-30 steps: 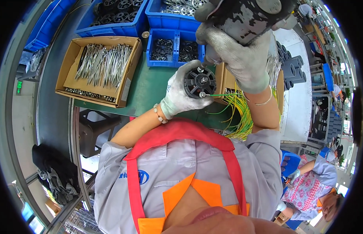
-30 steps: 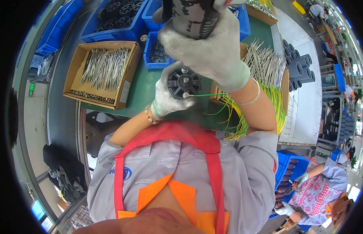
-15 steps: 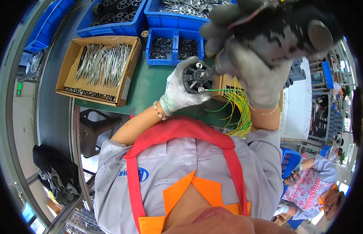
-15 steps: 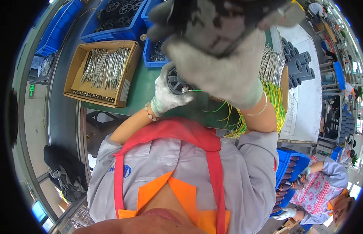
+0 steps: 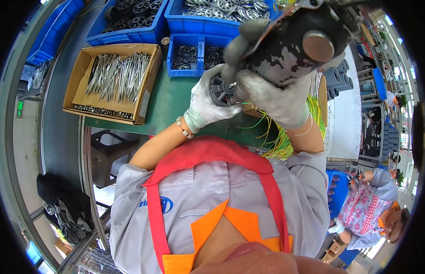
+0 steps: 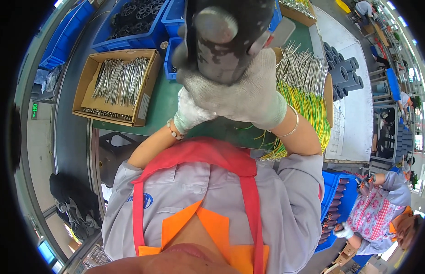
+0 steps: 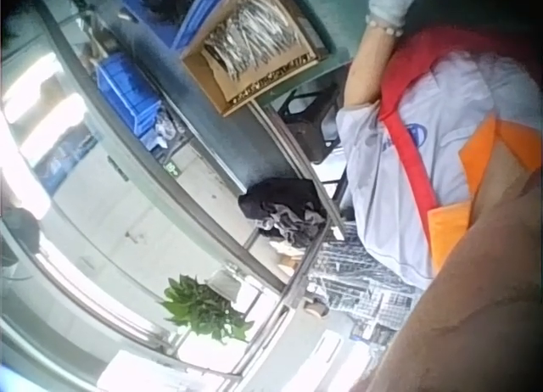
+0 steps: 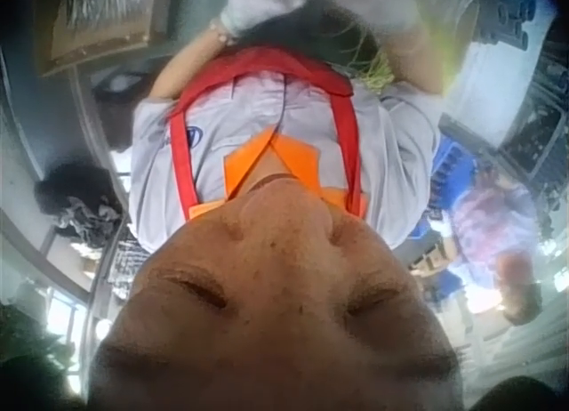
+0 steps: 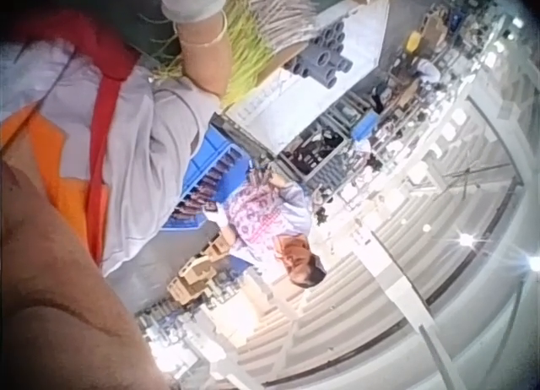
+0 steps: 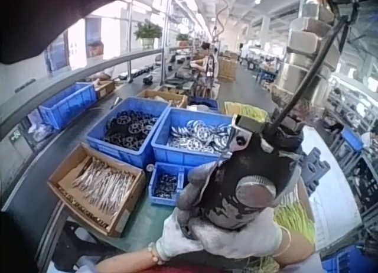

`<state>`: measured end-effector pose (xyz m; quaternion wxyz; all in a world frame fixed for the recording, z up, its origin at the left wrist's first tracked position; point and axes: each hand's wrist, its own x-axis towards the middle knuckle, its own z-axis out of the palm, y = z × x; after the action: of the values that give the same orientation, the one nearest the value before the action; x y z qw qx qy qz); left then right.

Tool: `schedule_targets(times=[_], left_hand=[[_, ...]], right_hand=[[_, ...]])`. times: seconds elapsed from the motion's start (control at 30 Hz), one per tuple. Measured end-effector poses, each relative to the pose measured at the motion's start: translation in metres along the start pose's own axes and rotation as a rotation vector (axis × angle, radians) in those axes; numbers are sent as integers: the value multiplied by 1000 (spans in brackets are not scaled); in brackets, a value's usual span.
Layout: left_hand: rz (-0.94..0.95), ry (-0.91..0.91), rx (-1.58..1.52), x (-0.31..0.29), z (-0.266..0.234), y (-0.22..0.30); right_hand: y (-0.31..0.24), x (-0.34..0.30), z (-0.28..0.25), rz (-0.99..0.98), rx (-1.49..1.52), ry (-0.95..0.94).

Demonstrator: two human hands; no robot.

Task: The person assembles an electric motor by inserting a motor rotor into a motor housing, then securing the components with screws using a pneumatic screwdriver.

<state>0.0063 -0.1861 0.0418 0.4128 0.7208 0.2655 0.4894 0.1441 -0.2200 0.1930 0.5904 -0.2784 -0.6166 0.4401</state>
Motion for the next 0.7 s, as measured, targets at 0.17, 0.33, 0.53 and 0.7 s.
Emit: schedule_targets(times=[0.17,0.33,0.53,0.7], left_hand=[[-157,67,-166,10,8,-1],[-321,-22,-44,70,-9,-8],[-369,42,-195,109,4,-57],[-432,129,-276,108,4,-63]], right_hand=[[-36,27,-15,273,-634,236],[-24,36,-6,203,-873,506],[154,-85,-35,4,-702,454],[190,-96,-27,583,-543,334]])
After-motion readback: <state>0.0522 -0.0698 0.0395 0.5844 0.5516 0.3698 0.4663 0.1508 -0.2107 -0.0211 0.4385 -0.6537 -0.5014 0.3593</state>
